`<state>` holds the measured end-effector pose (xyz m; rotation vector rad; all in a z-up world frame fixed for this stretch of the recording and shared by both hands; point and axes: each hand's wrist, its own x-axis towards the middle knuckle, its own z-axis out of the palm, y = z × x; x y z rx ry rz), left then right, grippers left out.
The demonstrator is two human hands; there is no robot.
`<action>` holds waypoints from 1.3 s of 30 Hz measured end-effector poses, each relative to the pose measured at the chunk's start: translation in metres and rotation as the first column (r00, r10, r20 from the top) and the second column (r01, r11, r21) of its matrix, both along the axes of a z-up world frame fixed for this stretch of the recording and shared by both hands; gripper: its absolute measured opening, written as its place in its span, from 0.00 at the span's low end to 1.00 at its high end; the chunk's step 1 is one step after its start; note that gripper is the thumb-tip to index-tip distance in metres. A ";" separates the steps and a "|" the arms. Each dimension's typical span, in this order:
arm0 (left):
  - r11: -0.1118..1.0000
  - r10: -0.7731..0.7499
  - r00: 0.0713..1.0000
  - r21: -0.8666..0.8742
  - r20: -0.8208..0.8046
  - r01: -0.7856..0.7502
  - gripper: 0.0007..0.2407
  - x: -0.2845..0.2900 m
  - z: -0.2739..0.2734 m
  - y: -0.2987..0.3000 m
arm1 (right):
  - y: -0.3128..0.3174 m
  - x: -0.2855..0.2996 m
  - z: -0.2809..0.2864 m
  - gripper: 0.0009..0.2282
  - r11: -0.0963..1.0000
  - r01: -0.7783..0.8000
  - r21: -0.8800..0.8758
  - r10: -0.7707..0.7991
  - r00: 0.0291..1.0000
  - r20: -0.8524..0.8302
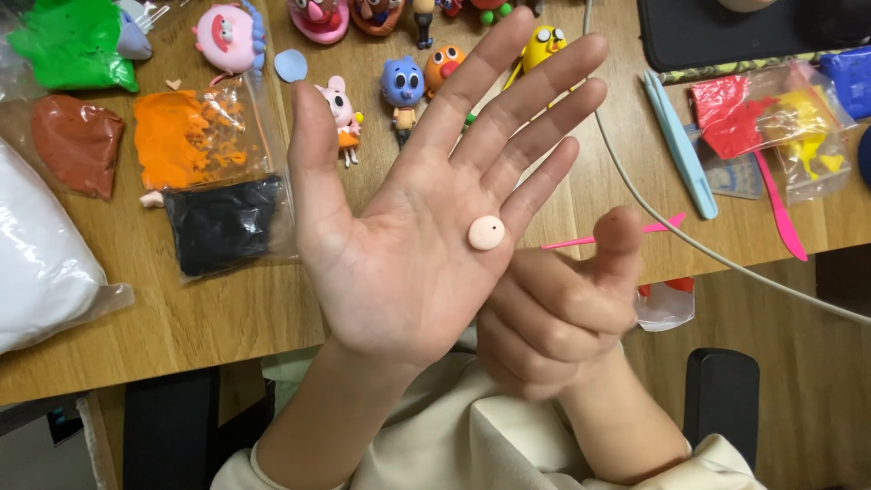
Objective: Creating and detailing miniature clay figures using hands and shaping tools
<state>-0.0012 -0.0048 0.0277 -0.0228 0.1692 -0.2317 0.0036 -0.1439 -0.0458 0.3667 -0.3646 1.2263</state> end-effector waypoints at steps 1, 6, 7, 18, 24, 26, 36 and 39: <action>1.000 0.003 1.000 0.003 -0.001 -0.003 0.41 -0.001 0.002 0.000 | -0.006 0.005 0.007 0.25 1.000 -0.003 0.003 0.003 1.000 -0.001; 0.998 -0.018 0.999 0.054 -0.040 0.020 0.43 -0.003 0.007 0.001 | -0.023 0.006 0.040 0.24 0.162 0.976 -0.145 0.072 0.135 0.988; 0.998 -0.014 0.999 0.056 -0.046 0.016 0.43 -0.004 0.007 0.002 | -0.022 0.005 0.044 0.24 0.166 0.975 -0.150 0.071 0.140 0.988; 0.991 -0.097 0.994 0.099 0.044 0.092 0.49 0.000 -0.005 0.003 | -0.009 0.005 0.041 0.11 0.055 0.928 0.369 0.349 -0.364 0.864; 0.992 -0.086 0.996 0.093 0.025 0.083 0.49 0.004 -0.012 0.005 | -0.008 0.005 0.034 0.08 0.010 0.880 0.476 0.403 -0.439 0.803; 0.993 -0.083 0.996 0.091 0.021 0.081 0.49 0.006 -0.014 0.005 | -0.008 0.007 0.033 0.08 0.015 0.879 0.476 0.386 -0.444 0.808; 0.993 -0.074 0.997 0.090 0.005 0.073 0.49 0.046 -0.062 0.012 | -0.012 0.007 0.028 0.08 0.010 0.931 0.364 0.322 -0.348 0.880; 0.993 -0.070 0.998 0.090 0.003 0.070 0.49 0.099 -0.254 0.056 | -0.012 0.004 0.027 0.09 -0.025 0.940 0.341 0.329 -0.315 0.890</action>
